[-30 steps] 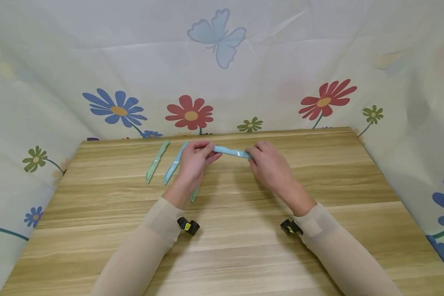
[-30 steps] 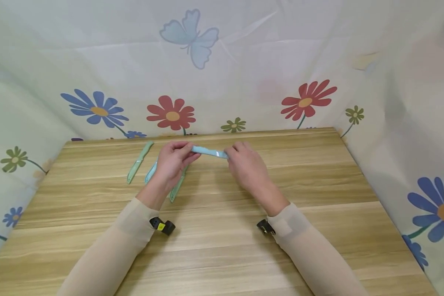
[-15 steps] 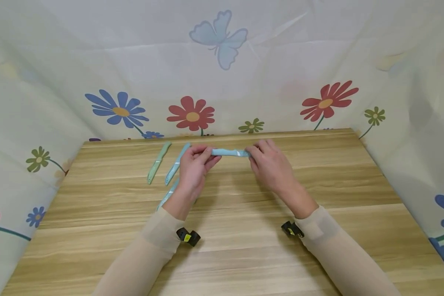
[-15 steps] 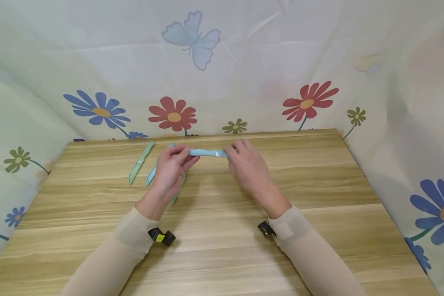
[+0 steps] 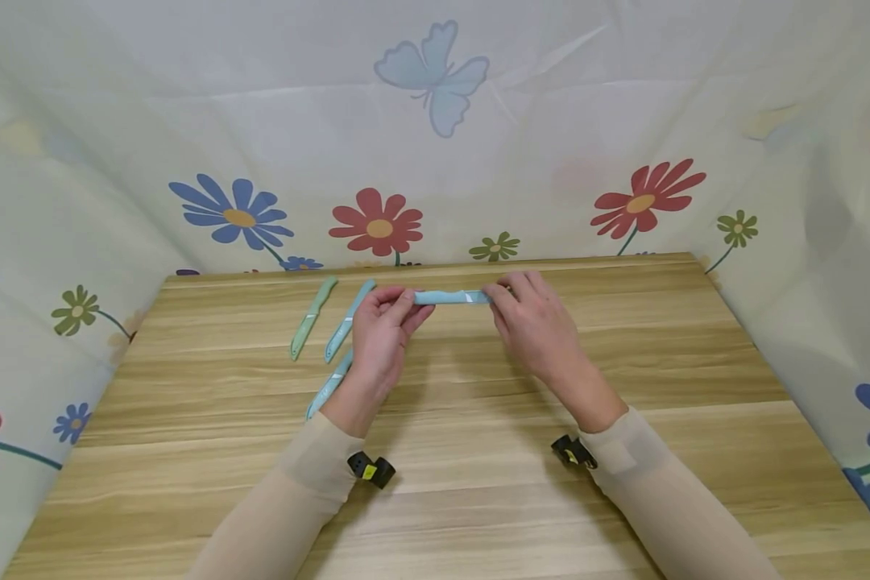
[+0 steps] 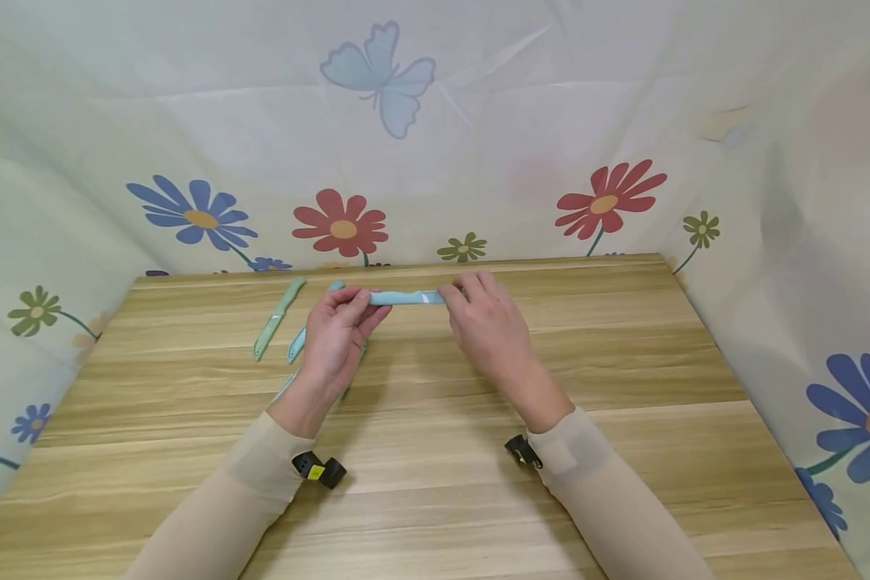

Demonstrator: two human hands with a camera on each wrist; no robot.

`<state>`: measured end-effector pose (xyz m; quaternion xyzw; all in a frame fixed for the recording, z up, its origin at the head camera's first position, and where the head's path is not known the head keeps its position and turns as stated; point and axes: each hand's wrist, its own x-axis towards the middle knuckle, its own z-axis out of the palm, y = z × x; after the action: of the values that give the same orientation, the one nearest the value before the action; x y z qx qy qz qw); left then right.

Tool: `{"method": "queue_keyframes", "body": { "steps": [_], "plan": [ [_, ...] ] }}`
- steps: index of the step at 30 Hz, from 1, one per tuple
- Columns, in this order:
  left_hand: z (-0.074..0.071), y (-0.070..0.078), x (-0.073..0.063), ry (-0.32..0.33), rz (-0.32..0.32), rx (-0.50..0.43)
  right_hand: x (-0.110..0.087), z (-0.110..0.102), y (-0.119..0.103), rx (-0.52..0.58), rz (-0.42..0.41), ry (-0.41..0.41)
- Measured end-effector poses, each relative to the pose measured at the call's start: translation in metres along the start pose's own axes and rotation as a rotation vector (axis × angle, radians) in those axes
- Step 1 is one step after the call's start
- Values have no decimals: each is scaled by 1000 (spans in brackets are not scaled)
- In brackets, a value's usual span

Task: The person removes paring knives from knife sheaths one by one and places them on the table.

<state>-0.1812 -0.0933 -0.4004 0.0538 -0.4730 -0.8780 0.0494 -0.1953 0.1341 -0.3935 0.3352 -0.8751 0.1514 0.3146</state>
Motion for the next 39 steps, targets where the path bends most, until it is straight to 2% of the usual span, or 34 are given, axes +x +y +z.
{"method": "queue_keyframes", "body": {
  "steps": [7, 22, 39],
  "plan": [
    [0, 0, -2, 0, 14, -14, -1, -1, 0, -4, -19, 28],
    [0, 1, -4, -17, 47, -11, -1, -4, 1, 18, -22, 27],
    [0, 5, -4, -13, 33, 9, -2, -4, 5, 22, -51, 61]
  ]
}}
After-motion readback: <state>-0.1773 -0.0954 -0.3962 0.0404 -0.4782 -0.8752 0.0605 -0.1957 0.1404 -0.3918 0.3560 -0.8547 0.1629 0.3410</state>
